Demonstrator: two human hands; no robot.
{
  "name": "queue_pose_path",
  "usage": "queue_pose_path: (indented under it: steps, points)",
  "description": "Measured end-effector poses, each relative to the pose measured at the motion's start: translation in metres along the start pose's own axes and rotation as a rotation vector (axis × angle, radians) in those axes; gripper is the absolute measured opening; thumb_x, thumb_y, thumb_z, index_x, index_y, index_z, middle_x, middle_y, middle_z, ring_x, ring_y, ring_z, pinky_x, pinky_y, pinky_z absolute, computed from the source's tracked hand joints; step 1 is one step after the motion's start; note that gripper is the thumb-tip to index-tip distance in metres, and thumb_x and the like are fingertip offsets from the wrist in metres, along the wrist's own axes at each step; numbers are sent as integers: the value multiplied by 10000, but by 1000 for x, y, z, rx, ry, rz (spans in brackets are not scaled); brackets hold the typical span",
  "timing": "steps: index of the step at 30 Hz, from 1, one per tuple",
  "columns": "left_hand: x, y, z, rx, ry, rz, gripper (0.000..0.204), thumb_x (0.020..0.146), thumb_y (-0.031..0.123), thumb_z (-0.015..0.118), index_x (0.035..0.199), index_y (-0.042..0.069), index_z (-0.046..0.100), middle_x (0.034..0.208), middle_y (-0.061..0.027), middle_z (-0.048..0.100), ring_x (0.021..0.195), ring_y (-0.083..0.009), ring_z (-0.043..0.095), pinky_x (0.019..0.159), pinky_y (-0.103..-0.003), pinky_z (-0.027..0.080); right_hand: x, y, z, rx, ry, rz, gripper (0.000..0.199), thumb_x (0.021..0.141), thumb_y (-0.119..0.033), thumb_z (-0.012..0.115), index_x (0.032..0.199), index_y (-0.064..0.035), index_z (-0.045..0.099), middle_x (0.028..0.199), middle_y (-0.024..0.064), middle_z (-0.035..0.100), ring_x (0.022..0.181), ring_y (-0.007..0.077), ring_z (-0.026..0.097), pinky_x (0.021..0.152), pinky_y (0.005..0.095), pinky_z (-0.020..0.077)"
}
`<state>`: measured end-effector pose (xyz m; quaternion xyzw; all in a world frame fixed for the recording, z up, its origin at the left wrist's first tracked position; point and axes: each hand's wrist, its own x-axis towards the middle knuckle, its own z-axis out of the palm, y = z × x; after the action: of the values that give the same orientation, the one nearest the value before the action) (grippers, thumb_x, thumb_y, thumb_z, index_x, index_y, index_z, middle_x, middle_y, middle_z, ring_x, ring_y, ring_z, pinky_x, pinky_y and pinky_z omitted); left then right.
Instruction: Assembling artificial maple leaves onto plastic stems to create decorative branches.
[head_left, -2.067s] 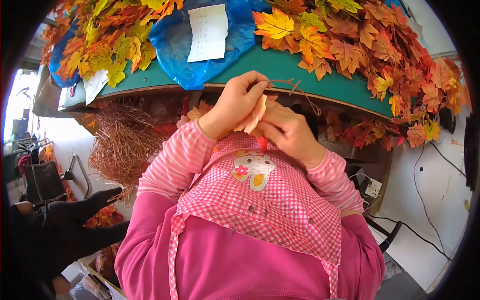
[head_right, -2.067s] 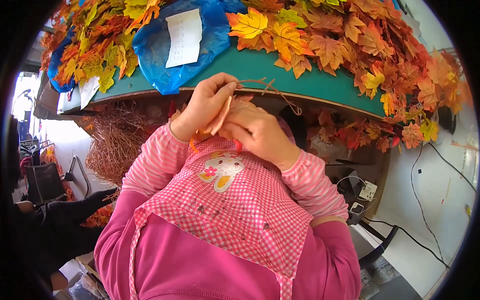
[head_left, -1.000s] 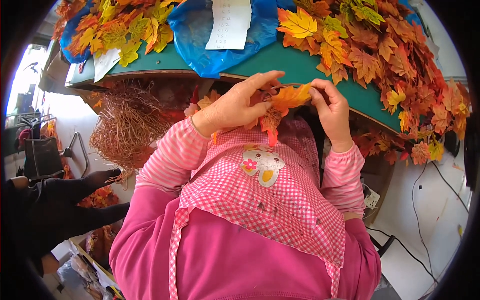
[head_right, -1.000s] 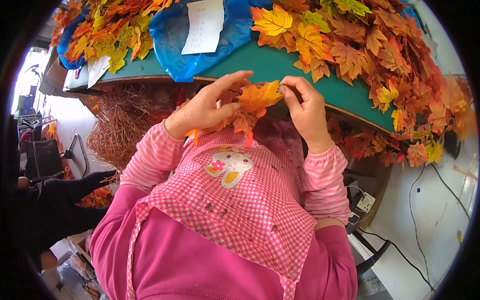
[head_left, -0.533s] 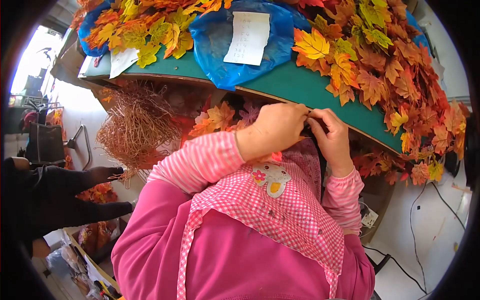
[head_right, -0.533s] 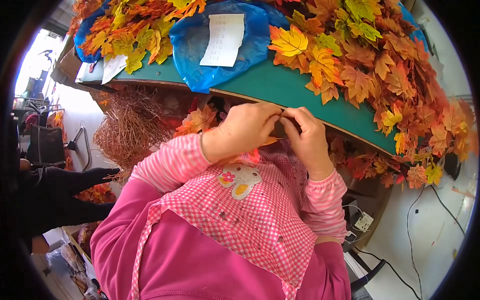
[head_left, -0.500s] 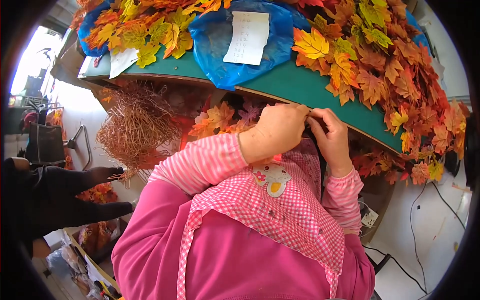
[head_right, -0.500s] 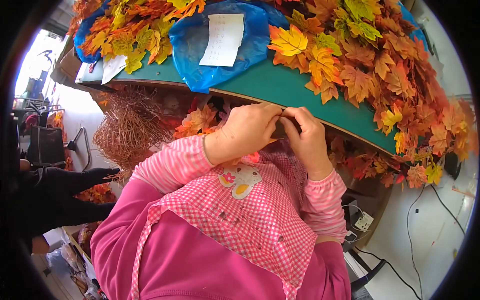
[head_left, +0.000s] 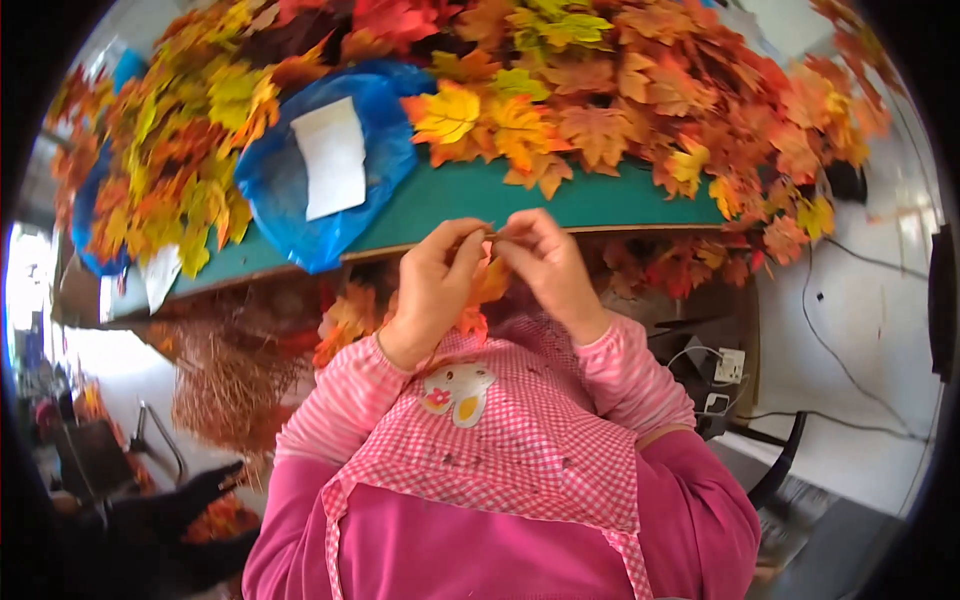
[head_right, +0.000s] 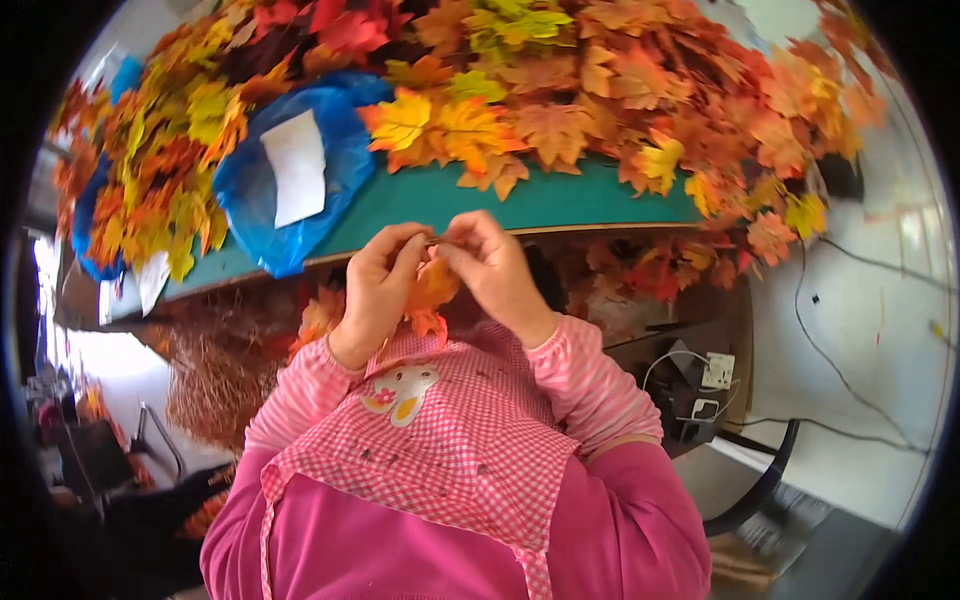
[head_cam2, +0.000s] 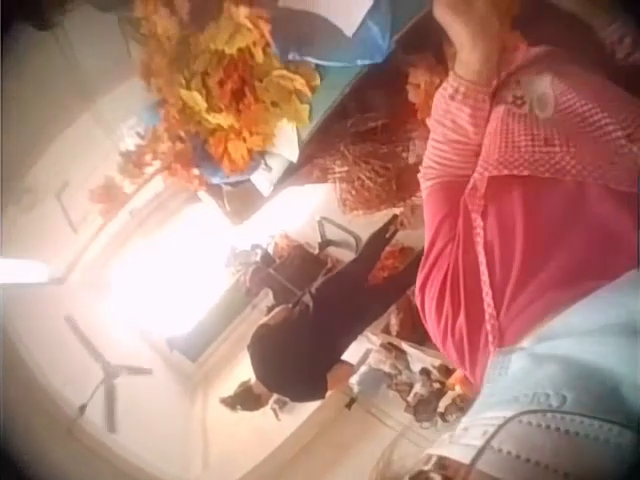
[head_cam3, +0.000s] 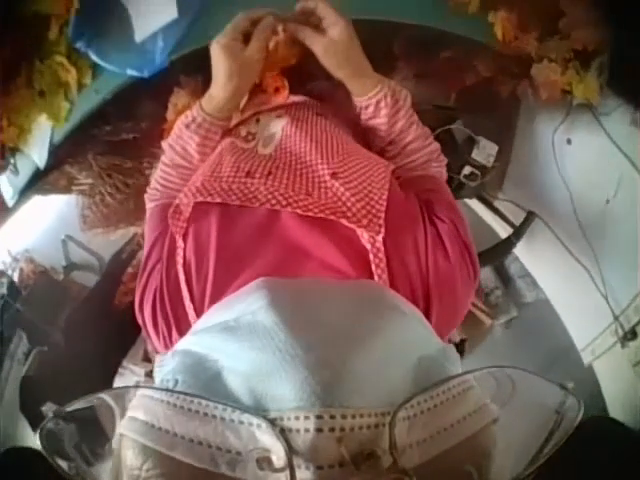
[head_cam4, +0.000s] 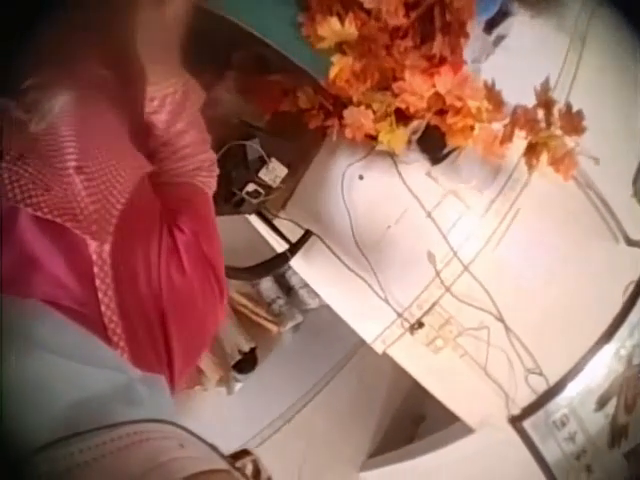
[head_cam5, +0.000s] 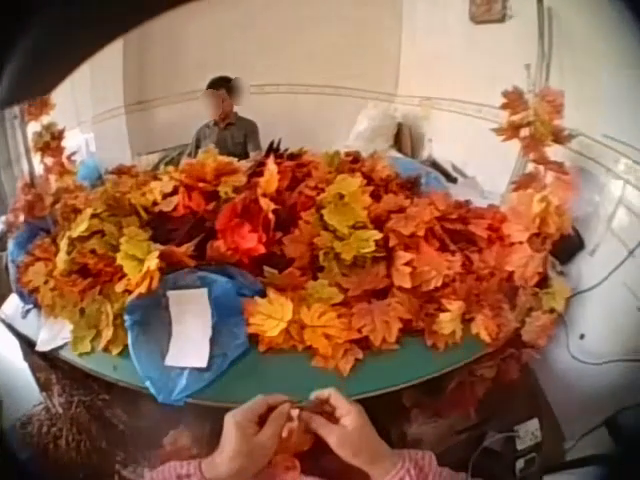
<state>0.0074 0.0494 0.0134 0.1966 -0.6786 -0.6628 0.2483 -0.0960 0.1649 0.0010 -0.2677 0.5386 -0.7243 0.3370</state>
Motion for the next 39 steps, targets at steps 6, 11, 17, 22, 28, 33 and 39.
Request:
queue_pose_path:
  steps: [6,11,17,22,28,33,39]
  points:
    - [10,-13,-3,86,-92,-47,105,931,33,575,1006,-11,634,833,7,616,749,-42,550,659,-192,458,5,-12,-28,-435,-121,-62,105,896,-46,625,989,-8,594,875,4,621,785,72,577,679,219,467]
    - [21,-16,1,54,-96,-44,93,955,22,531,994,-13,608,817,5,600,692,-43,534,585,-159,436,28,-35,-70,-1029,352,-520,131,880,-44,594,998,6,620,963,81,634,797,210,590,646,298,479]
    - [42,-28,0,433,-42,370,68,910,33,588,945,-13,625,737,-34,594,622,-58,514,535,-225,434,65,-39,-94,-1566,380,-355,236,835,-116,625,1059,-42,618,1133,132,609,984,358,575,840,436,475]
    - [44,-36,-7,359,-89,223,86,892,56,604,943,-9,629,725,-74,599,619,-121,561,558,-274,451,74,-44,-65,-1321,437,-568,170,855,-88,635,1016,-35,644,1066,110,633,980,314,575,835,404,472]
    - [40,-29,-15,379,-142,310,105,840,32,621,942,10,630,866,-154,622,774,-312,630,683,-353,508,108,-34,-21,-1234,327,-771,176,861,-100,645,1028,-45,646,1073,100,626,969,288,565,849,392,461]
    - [42,-30,-18,336,-65,466,135,811,-2,637,945,12,626,1144,-167,538,894,-314,600,724,-355,515,114,-33,-10,-1303,-184,-572,177,873,-43,555,1011,-66,663,988,74,666,995,276,585,859,388,463]
    - [43,-32,-18,349,-102,449,120,829,7,620,948,17,614,1140,-169,542,871,-318,618,704,-352,517,161,-49,-41,-1437,317,-709,185,879,-109,588,1042,-34,633,922,138,679,776,264,646,713,337,497]
